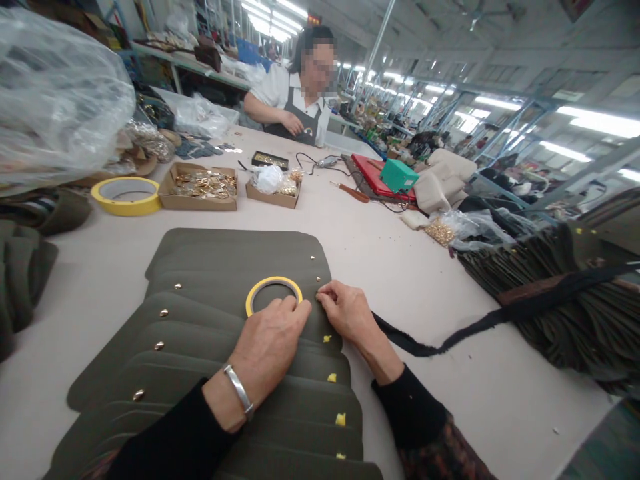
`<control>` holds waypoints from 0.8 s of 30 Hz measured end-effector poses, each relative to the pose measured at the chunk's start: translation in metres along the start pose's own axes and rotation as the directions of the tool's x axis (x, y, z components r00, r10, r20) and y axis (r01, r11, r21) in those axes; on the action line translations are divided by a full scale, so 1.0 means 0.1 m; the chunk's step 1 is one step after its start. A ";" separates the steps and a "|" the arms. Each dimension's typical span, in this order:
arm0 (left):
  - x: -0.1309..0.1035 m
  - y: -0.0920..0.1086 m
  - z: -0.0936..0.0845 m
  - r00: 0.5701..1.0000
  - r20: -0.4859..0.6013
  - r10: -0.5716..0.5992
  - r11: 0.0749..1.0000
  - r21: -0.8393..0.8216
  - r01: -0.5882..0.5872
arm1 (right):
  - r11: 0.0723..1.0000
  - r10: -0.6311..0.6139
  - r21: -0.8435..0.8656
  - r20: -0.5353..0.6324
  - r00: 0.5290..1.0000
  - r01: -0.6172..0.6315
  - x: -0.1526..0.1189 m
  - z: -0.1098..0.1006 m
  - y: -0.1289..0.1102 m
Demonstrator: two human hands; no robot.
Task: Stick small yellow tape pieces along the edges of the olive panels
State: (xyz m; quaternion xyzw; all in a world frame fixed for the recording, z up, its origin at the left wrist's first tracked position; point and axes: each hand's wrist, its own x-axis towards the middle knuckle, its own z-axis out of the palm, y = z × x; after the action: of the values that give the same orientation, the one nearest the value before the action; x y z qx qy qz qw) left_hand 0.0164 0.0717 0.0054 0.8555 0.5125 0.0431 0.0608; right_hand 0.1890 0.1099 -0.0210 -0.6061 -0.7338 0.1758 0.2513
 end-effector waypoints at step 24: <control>0.03 -0.20 -0.21 0.999 0.032 -0.005 0.977 -0.212 0.012 | 0.998 0.012 -0.056 0.201 0.980 -0.001 -0.05 -0.17 -0.10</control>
State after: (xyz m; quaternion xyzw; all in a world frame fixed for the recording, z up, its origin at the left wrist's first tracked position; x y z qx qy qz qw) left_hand -0.0023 0.0851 0.0236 0.8425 0.5076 0.0839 0.1598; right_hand 0.1918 0.1020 -0.0020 -0.5944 -0.7581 0.2165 0.1584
